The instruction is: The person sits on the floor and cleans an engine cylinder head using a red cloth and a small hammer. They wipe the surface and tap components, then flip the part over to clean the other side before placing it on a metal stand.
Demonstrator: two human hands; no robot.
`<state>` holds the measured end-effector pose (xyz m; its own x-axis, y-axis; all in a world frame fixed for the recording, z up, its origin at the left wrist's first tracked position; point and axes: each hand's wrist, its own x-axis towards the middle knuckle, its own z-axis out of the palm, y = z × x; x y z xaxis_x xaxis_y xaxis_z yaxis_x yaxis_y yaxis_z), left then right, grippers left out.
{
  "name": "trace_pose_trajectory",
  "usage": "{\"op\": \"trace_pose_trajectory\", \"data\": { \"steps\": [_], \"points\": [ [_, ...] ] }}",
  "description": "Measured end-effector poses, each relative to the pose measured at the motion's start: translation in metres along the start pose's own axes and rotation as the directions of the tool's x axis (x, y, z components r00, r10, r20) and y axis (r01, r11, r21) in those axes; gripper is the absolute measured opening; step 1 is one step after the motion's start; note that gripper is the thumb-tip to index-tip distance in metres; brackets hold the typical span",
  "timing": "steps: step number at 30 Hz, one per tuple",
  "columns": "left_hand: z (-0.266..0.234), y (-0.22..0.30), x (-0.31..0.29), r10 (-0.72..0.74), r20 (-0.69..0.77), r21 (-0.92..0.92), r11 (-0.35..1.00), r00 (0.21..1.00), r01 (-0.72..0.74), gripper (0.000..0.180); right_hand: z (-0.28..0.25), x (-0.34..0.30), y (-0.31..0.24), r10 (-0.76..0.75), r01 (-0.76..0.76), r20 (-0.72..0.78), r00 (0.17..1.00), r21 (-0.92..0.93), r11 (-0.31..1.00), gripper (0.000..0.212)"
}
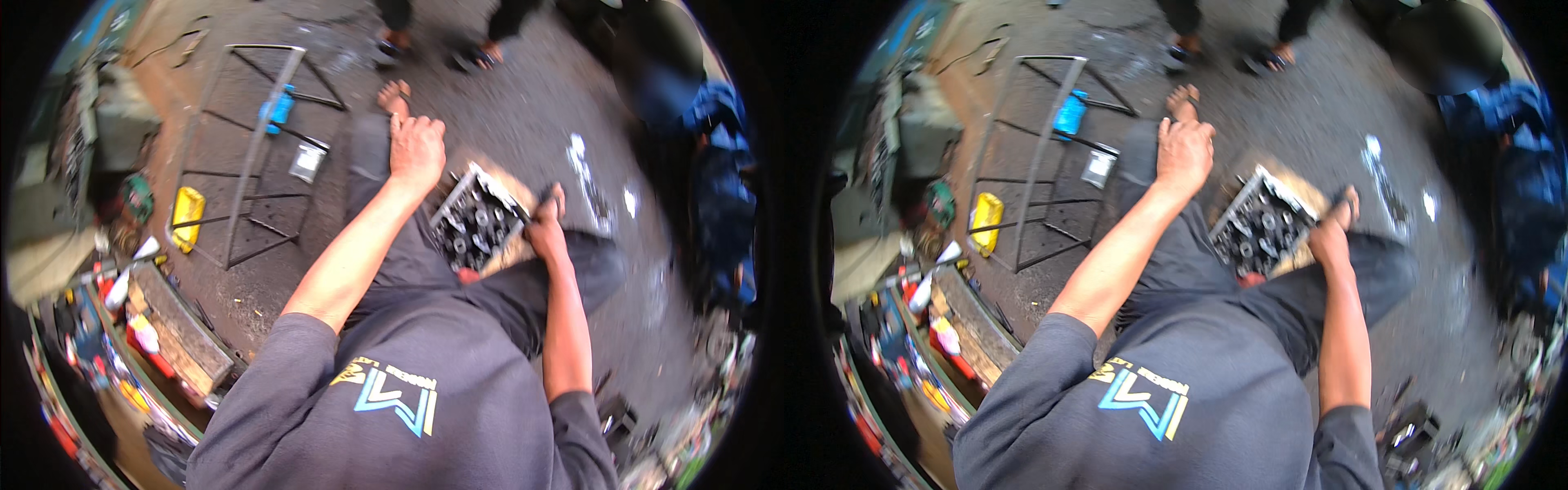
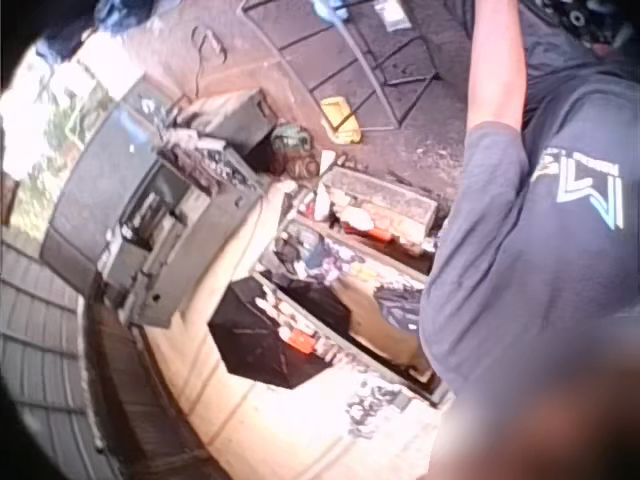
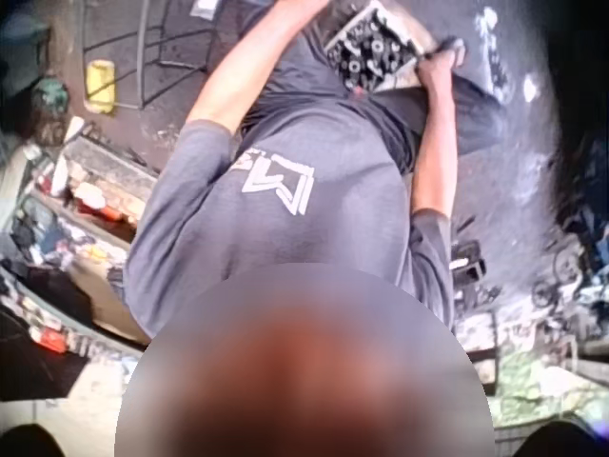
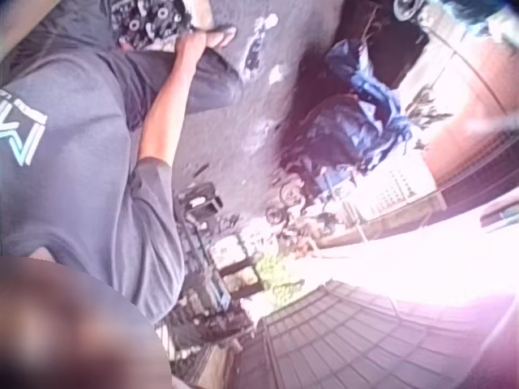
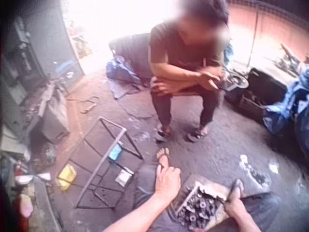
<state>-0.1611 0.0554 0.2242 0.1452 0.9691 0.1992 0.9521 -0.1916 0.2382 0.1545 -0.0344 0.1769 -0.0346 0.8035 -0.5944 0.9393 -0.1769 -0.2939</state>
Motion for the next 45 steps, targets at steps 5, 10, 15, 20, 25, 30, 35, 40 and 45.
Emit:
{"op": "trace_pose_trajectory", "data": {
  "steps": [5, 10, 15, 20, 25, 30, 35, 40, 45],
  "points": [
    [0.072, 0.062, -0.019, -0.303, 0.559, -0.398, 0.719, 0.772, 0.57, 0.023, 0.012, 0.003, -0.029, 0.144, -0.137, -0.083, 0.986, 0.09, 0.987, 0.031],
    [0.133, 0.061, -0.072, -0.224, 0.856, -0.055, 0.857, 0.466, 0.513, 0.027, 0.006, 0.019, -0.043, 0.236, -0.24, 0.072, 0.969, 0.052, 0.969, 0.03],
    [0.176, 0.105, -0.11, -0.038, 0.992, -0.107, 0.299, 0.124, 0.948, 0.038, 0.02, 0.031, -0.048, 0.262, -0.273, 0.157, 0.952, 0.05, 0.961, 0.029],
    [0.188, 0.124, -0.118, -0.098, 0.943, -0.27, 0.336, 0.318, 0.902, 0.044, 0.038, 0.027, -0.051, 0.317, -0.336, 0.153, 0.936, 0.116, 0.935, 0.032],
    [0.201, 0.115, -0.116, -0.097, 0.938, -0.314, 0.168, 0.332, 0.934, 0.039, 0.043, 0.035, -0.056, 0.284, -0.295, 0.114, 0.952, 0.1, 0.95, 0.031],
    [0.214, 0.111, -0.127, -0.153, 0.925, -0.33, 0.129, 0.347, 0.935, 0.039, 0.043, 0.047, -0.064, 0.296, -0.307, 0.12, 0.948, 0.094, 0.947, 0.032],
    [0.219, 0.109, -0.13, -0.179, 0.915, -0.351, 0.085, 0.36, 0.933, 0.038, 0.042, 0.051, -0.069, 0.324, -0.34, 0.154, 0.934, 0.099, 0.935, 0.033],
    [0.212, 0.109, -0.124, -0.148, 0.951, -0.28, -0.041, 0.271, 0.959, 0.037, 0.043, 0.054, -0.068, 0.327, -0.344, 0.168, 0.93, 0.081, 0.936, 0.032],
    [0.21, 0.108, -0.124, -0.168, 0.933, -0.317, 0.034, 0.318, 0.948, 0.037, 0.048, 0.056, -0.066, 0.328, -0.341, 0.15, 0.933, 0.068, 0.938, 0.031]
  ]
}}
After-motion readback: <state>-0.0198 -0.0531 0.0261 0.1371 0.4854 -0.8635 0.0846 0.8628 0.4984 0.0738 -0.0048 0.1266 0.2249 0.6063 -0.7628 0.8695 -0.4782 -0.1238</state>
